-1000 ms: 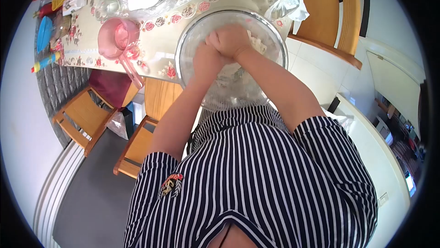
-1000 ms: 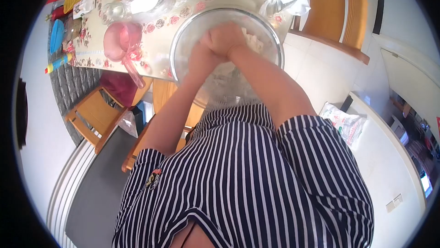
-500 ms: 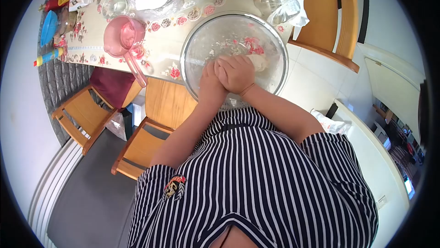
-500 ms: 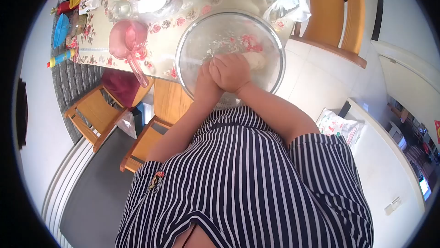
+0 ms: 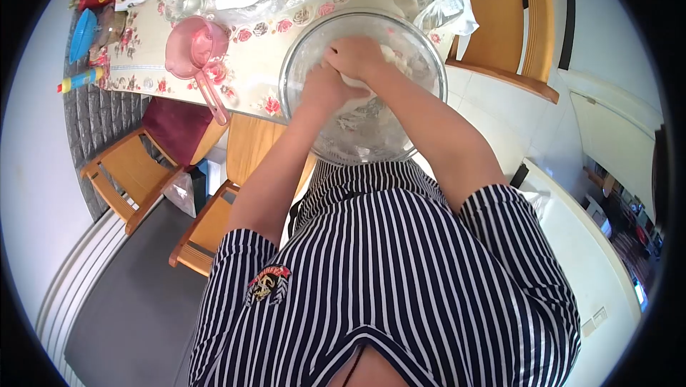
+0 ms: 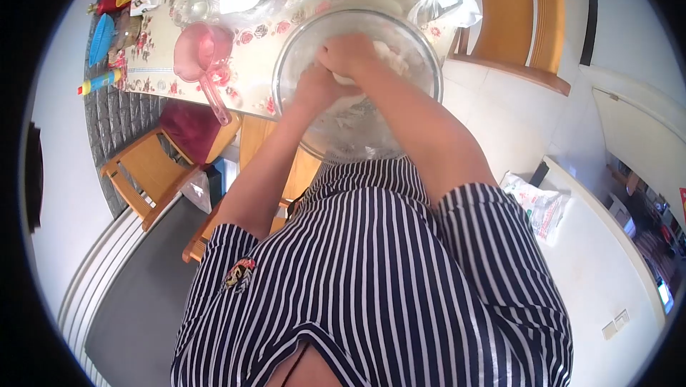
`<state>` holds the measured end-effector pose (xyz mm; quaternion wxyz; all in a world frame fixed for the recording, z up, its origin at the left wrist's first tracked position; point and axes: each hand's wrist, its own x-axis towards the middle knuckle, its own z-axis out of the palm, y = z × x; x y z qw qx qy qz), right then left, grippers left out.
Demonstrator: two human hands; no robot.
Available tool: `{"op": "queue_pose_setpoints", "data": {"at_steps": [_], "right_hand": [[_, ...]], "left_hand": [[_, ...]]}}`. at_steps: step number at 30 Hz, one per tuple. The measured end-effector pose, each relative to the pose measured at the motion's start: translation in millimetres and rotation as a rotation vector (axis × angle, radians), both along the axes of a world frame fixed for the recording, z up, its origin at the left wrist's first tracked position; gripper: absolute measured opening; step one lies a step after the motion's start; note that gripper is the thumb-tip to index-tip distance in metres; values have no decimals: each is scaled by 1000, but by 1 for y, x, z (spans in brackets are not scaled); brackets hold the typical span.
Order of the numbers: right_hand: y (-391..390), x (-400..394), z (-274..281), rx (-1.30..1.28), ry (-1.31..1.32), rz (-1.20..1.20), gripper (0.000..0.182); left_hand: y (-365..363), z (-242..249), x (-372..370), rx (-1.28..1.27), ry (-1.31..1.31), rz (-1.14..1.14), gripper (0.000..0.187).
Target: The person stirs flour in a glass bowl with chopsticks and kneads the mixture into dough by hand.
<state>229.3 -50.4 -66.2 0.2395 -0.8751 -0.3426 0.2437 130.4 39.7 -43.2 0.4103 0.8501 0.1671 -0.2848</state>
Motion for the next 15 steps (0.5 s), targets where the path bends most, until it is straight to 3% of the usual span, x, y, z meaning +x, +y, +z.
{"op": "queue_pose_setpoints", "data": {"at_steps": [1,2,4,6,9,10,12,15], "right_hand": [[1,1,7,4,-9,-2,53],[-2,-3,16,-23,44,-148,51],[-20,-25,22,-60,103,-298,48],[-52,-61,22,65,-508,-129,37],[-70,-74,32,-93,-262,-56,32],[-75,-70,24,-106,-263,-59,32],[-78,-65,9,184,-434,-52,31],[-71,-50,-2,121,-389,-3,29]], "left_hand": [[-14,2,-15,219,-135,-31,92],[-25,5,-31,431,-263,-63,97],[-35,14,-55,369,-296,-39,100],[-44,10,-70,306,-325,-10,104],[-67,-9,-78,275,-326,-42,105],[-74,-8,-75,335,-310,-27,107],[-77,-9,-65,389,-278,-4,108],[-75,-14,-55,449,-99,-26,116]]}}
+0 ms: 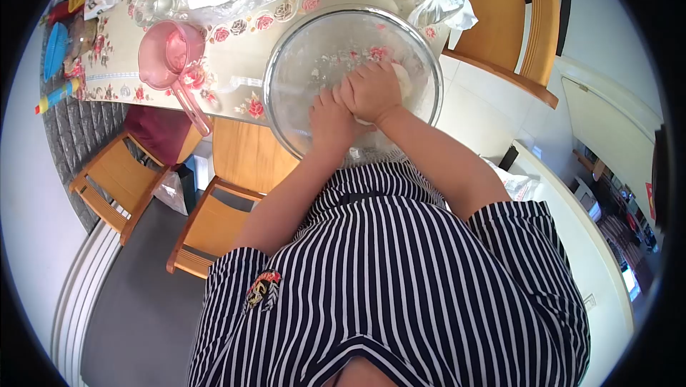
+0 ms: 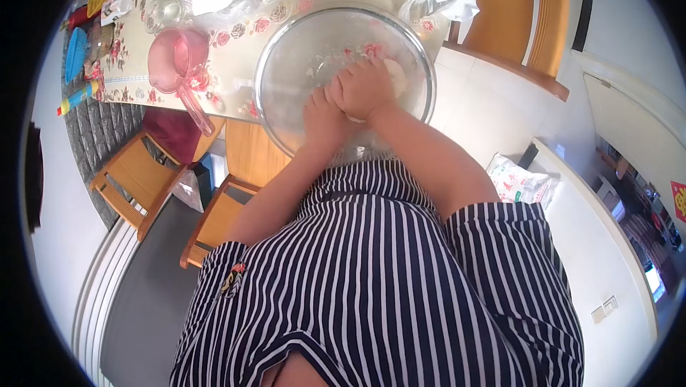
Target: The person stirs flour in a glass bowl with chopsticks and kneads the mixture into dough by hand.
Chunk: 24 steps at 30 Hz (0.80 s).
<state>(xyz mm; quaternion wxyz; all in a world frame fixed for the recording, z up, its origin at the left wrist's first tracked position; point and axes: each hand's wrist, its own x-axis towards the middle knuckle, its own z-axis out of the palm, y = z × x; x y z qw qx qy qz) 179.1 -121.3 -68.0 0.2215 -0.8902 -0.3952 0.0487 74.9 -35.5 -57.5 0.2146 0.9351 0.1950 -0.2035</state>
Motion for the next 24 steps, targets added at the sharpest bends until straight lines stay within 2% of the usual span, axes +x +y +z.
{"op": "queue_pose_setpoints", "data": {"at_steps": [1,3,4,5,6,8,9,11,13,15,17,18,20,24], "right_hand": [[7,8,2,0,-1,1,29],[22,21,11,-263,191,43,35],[31,26,14,-255,186,44,35],[40,33,19,-383,316,24,39],[46,39,22,-512,442,3,45],[49,46,13,-469,422,-19,46],[48,44,10,-439,435,-39,47],[45,44,35,-396,525,-129,46],[32,34,40,-360,608,-221,46],[9,3,20,-241,60,-167,39],[-11,-18,21,-149,25,-147,33],[-19,-25,21,-59,-14,-133,28],[-30,-31,20,-37,-32,-84,25],[-28,-19,4,73,-42,-39,19]], "left_hand": [[5,-4,3,-59,-48,34,116],[21,-8,14,-110,-106,66,116],[33,-6,22,-327,-112,103,114],[43,-3,30,-543,-122,137,113],[52,-12,32,-534,-137,134,113],[62,-28,37,-734,-254,75,105],[55,-17,35,-729,-262,74,105],[34,25,20,-107,-186,-32,99],[23,52,0,-145,-183,-105,95],[14,59,-10,-189,-174,-173,92],[5,46,-19,-143,-297,4,88],[-1,34,-24,-147,-289,4,88],[-15,16,-27,-142,-145,-41,87],[-9,0,-10,-111,-117,-112,88]]}}
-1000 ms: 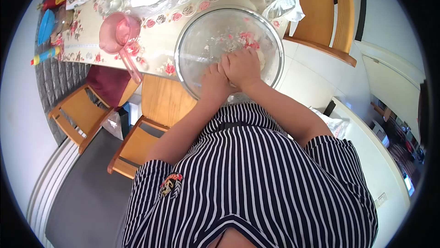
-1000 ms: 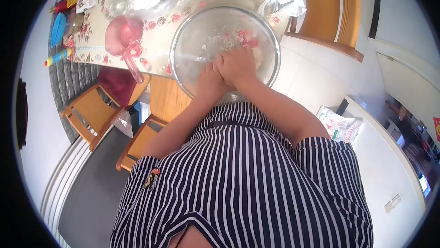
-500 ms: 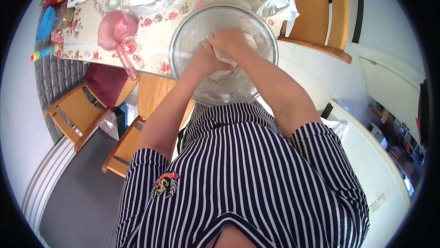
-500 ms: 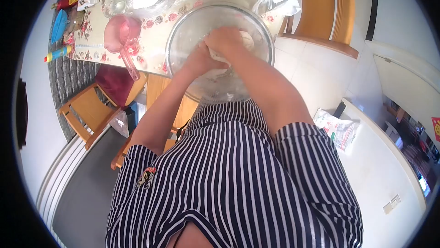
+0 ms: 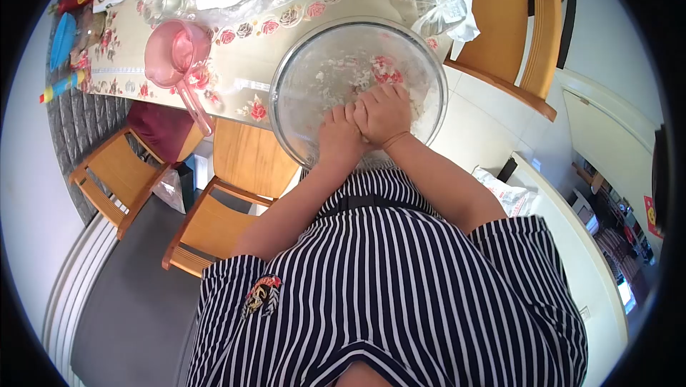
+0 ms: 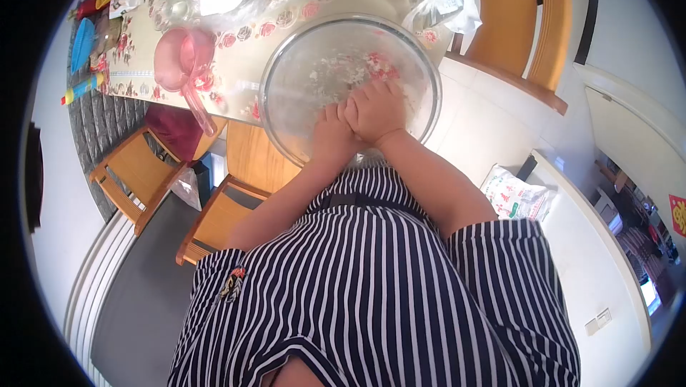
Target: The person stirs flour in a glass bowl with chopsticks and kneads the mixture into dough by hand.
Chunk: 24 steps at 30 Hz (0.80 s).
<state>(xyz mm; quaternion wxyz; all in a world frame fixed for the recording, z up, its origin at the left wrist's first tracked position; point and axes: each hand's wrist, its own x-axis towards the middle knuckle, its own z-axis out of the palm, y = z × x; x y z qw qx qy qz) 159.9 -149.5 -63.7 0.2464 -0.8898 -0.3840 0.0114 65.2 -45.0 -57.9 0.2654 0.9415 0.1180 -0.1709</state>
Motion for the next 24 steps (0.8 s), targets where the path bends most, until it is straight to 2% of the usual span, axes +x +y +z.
{"op": "queue_pose_setpoints", "data": {"at_steps": [2,3,4,5,6,8,10,12,14,16,17,21,24], "right_hand": [[12,29,-9,4,-69,25,21],[17,47,-12,11,-157,49,24],[25,66,-10,1,-152,44,24],[42,89,-6,-125,-45,50,29],[58,106,-2,-242,46,58,34],[73,117,-3,-251,-19,43,38],[83,132,1,-267,-68,20,43],[84,128,0,-397,46,34,48],[87,127,-3,-391,46,31,50],[93,132,0,-377,33,28,52],[95,134,2,-452,90,45,53],[100,134,11,-569,166,55,54],[97,128,11,-534,175,32,54]], "left_hand": [[1,-13,14,319,-231,-84,91],[3,-14,27,301,-222,-100,91],[11,-9,49,119,-194,47,93],[21,-7,66,-49,-172,201,95],[32,-11,80,-37,-194,206,95],[51,-14,106,-273,-113,296,109],[56,-7,115,-250,-92,284,116],[58,-6,110,-232,-20,272,122],[62,-8,114,-320,-25,309,128],[65,-7,116,-354,-35,339,122],[66,-7,115,-392,-44,368,116],[71,-9,114,-396,15,340,116],[69,-10,105,-381,31,337,109]]}}
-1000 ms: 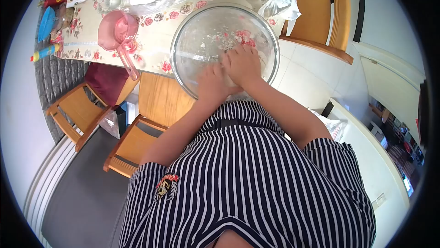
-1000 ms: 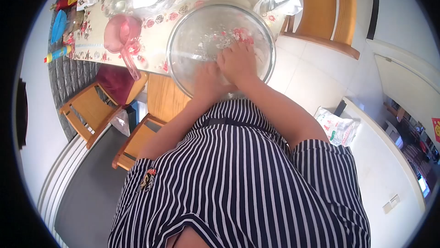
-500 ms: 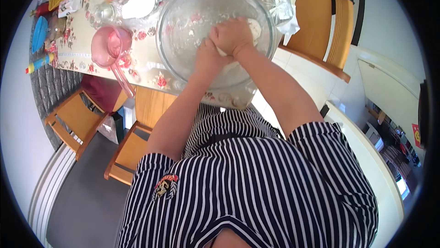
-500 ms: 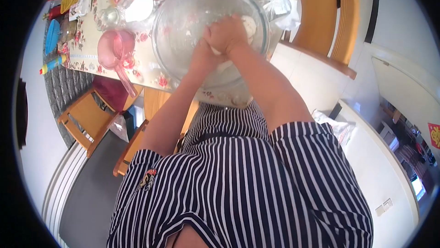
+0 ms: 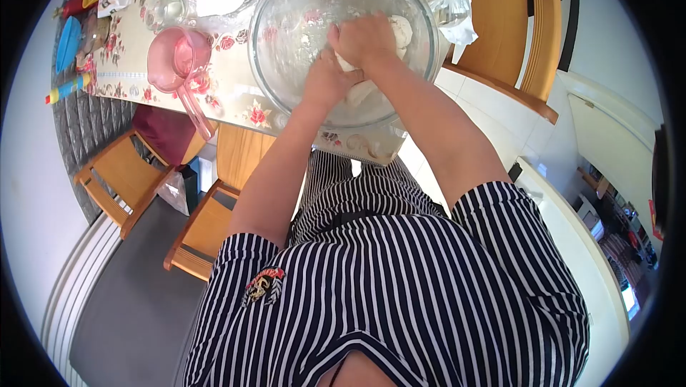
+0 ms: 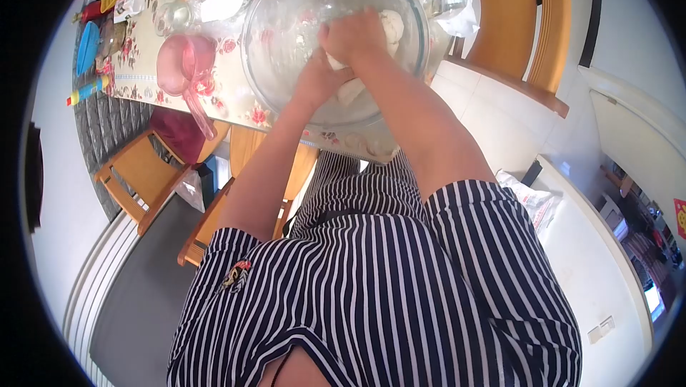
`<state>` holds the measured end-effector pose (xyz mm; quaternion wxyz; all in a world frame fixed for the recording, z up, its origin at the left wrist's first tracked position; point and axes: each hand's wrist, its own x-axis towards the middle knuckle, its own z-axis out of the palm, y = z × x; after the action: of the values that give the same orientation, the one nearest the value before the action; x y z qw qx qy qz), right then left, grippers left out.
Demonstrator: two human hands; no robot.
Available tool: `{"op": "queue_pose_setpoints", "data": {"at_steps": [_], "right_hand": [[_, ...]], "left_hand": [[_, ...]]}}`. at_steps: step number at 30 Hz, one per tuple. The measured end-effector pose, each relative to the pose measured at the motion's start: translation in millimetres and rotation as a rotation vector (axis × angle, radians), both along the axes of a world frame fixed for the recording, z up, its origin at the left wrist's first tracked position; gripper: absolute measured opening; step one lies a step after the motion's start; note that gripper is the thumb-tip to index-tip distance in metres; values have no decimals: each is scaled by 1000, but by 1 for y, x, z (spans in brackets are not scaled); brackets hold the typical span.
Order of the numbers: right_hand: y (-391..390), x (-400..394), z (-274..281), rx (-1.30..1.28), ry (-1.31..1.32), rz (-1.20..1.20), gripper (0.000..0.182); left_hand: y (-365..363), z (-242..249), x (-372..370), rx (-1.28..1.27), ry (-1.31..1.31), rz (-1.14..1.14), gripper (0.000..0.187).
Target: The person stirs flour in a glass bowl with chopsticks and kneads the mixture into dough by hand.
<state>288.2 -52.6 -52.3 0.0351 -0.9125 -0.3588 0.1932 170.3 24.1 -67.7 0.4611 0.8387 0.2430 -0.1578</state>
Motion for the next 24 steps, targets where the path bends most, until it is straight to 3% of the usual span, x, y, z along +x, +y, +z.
{"op": "queue_pose_setpoints", "data": {"at_steps": [7,9,10,12,13,15,16,17,19,21,23,24], "right_hand": [[-33,-78,-11,7,50,-11,51],[-40,-96,-19,153,-54,-61,39],[-40,-92,-16,158,-60,-52,39],[-42,-83,-10,405,537,-413,30],[-43,-78,-12,399,540,-405,30],[-41,-63,-18,811,807,-655,33],[-39,-61,-18,1021,935,-781,39],[-36,-69,-18,1013,940,-779,39],[-22,-101,-9,609,-79,-54,39],[-27,-132,-6,519,-161,21,37],[-42,-147,-7,588,209,171,37],[-47,-141,16,651,81,177,42]], "left_hand": [[-21,15,-65,-21,120,-35,101],[-29,28,-87,-10,188,-22,99],[-32,28,-98,105,126,-102,89],[-31,32,-114,215,68,-173,79],[-19,43,-119,243,-125,-126,65],[10,68,-129,252,-412,13,41],[24,77,-133,234,-509,107,33],[33,81,-133,232,-504,114,33],[48,80,-137,527,-680,310,37],[46,72,-150,379,-641,256,38],[40,69,-149,234,-610,198,40],[29,69,-139,189,-543,80,41]]}}
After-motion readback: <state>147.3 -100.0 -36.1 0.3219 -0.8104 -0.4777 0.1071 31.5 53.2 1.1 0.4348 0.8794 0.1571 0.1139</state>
